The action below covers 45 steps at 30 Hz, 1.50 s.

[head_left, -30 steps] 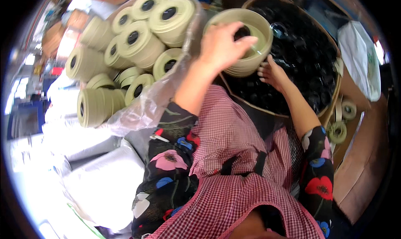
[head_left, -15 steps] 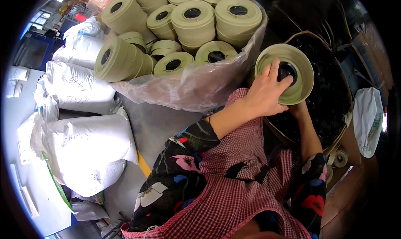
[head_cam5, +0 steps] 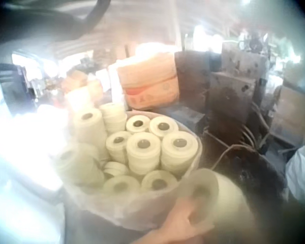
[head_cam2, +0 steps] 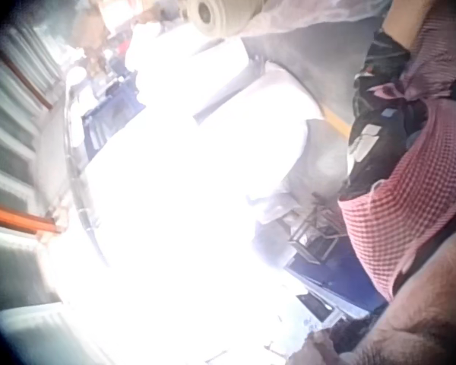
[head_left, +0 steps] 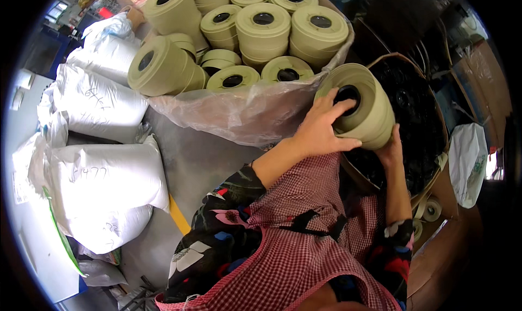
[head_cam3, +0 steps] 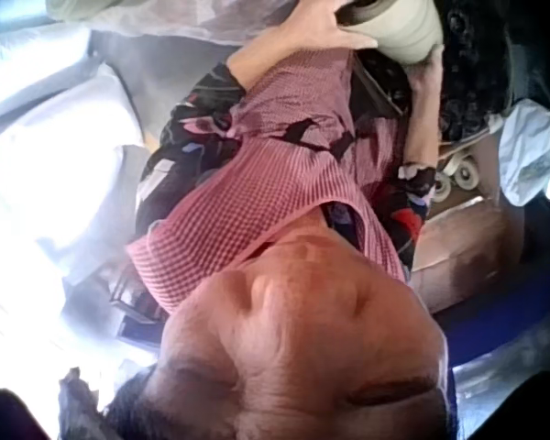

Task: The person assembles oil filters by picking up black internal components and inserting them into large beige cylindrical filter housings, then stacks the completed filters into a plastic-lined bag.

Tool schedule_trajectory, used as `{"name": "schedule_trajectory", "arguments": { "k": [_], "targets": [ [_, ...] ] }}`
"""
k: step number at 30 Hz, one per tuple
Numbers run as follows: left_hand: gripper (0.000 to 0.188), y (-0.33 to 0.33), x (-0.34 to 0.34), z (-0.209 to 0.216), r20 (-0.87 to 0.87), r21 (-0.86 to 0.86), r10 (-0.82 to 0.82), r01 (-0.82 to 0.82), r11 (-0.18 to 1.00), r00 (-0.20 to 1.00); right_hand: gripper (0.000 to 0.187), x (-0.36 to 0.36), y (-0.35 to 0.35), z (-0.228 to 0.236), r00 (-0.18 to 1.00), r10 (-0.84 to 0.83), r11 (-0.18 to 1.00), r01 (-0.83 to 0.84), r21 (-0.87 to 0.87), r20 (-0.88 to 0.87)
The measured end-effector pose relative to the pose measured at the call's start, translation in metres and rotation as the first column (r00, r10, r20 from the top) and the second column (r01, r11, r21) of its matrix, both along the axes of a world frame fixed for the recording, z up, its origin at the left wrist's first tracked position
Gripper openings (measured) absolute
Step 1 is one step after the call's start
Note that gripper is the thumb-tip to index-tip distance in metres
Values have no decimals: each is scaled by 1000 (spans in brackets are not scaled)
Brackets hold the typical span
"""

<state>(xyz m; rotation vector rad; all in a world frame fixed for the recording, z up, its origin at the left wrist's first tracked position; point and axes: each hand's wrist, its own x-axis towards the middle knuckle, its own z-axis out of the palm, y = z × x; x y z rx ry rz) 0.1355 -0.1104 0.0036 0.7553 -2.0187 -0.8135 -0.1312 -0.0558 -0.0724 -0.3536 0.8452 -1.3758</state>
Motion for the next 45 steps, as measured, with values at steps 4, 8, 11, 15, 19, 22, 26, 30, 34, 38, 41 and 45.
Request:
{"name": "schedule_trajectory", "arguments": {
  "k": [4, 8, 11, 15, 19, 22, 26, 30, 34, 38, 41, 45],
  "targets": [
    [85, -5, 19, 26, -174, -17, -101, 99, 995, 980, 75, 4, 7, 40, 971, -138, 976, 99, -192, -197],
    [68, -18, 46, 66, -635, 402, 5, 325, 856, 773, 60, 30, -25, 130, 762, -340, 893, 77, -444, -551],
    [54, -40, 79, 75, -838, 421, 198, 371, 828, 509, 49, 84, -65, 194, 547, -355, 880, -77, -468, -758],
    [54, -67, 118, 62, -894, 399, 239, 428, 811, 380, 53, 151, -118, 234, 294, -382, 827, -314, -467, -876],
    [57, -76, 166, 46, -895, 445, 336, 628, 638, 293, 61, 208, -161, 237, 189, -433, 746, -474, -468, -881],
    [56, -78, 176, 42, -845, 522, 417, 687, 505, 336, 44, 219, -182, 244, 127, -513, 624, -624, -470, -849],
    [53, -93, 182, 50, -561, 826, 548, 377, 419, 621, 53, 225, -187, 241, 149, -437, 610, -676, -414, -887],
    [37, -142, 263, 4, 5, 949, 470, -152, 276, 882, 48, 278, -160, 258, -261, -506, 738, -624, -257, -822],
    [27, -121, 226, 32, 315, 866, 417, -438, 241, 853, 48, 300, -151, 245, -292, -672, 603, -749, -274, -680],
    [30, -86, 252, 52, 549, 666, 134, -529, 526, 825, 47, 327, -141, 225, -241, -728, 491, -836, -243, -642],
    [29, -60, 277, 73, 219, 821, 350, -365, 439, 911, 47, 344, -137, 212, -238, -627, 523, -835, -174, -742],
    [29, -31, 273, 116, 313, 631, 526, -587, 508, 791, 48, 350, -121, 208, -303, -663, 494, -864, -96, -684]
  ]
}}
